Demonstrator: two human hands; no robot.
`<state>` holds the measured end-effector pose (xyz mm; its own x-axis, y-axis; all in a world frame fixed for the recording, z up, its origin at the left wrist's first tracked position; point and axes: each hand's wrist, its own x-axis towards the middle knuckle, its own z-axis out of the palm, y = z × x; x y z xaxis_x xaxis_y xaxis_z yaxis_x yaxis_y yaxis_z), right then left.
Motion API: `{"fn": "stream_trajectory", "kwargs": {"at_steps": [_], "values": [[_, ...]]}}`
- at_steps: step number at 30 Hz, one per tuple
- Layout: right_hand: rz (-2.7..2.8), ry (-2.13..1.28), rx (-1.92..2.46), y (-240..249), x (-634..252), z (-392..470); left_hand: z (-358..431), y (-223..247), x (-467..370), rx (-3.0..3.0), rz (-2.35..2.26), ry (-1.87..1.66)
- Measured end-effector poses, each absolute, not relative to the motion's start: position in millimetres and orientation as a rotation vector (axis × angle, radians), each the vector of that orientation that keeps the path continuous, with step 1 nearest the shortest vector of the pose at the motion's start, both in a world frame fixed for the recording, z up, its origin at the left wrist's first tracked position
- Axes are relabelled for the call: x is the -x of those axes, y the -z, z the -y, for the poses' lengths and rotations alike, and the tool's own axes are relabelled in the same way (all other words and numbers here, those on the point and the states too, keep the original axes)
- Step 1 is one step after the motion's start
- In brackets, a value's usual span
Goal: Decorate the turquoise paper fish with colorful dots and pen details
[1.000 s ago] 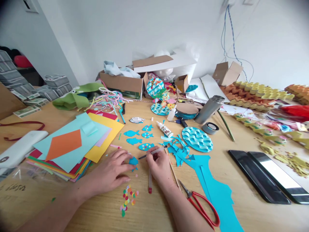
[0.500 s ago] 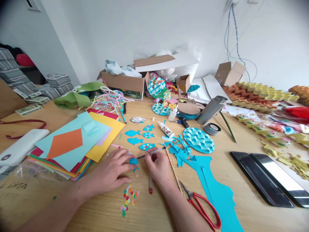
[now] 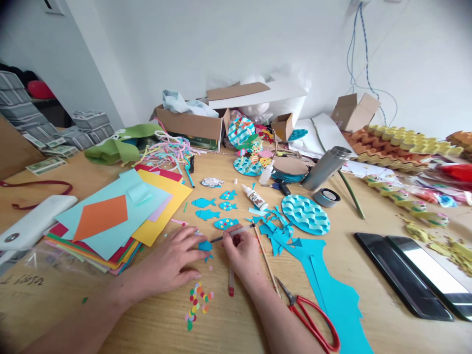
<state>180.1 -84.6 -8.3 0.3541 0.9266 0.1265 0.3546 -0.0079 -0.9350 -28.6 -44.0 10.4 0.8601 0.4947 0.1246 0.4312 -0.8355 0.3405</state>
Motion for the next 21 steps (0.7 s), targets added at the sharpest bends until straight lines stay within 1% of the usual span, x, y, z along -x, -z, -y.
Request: {"fn": "stream_trajectory", "kwargs": {"at_steps": [12,21], "values": [[1.195,-0.69,1.562,11.0,-181.3,84.6,44.7,-15.7,26.9,-2.712,-0.734,-0.211],[1.2,-0.693,1.582,8.5,-180.3,84.7,44.7,-13.5,28.1,-2.723,-0.722,-0.248]]}}
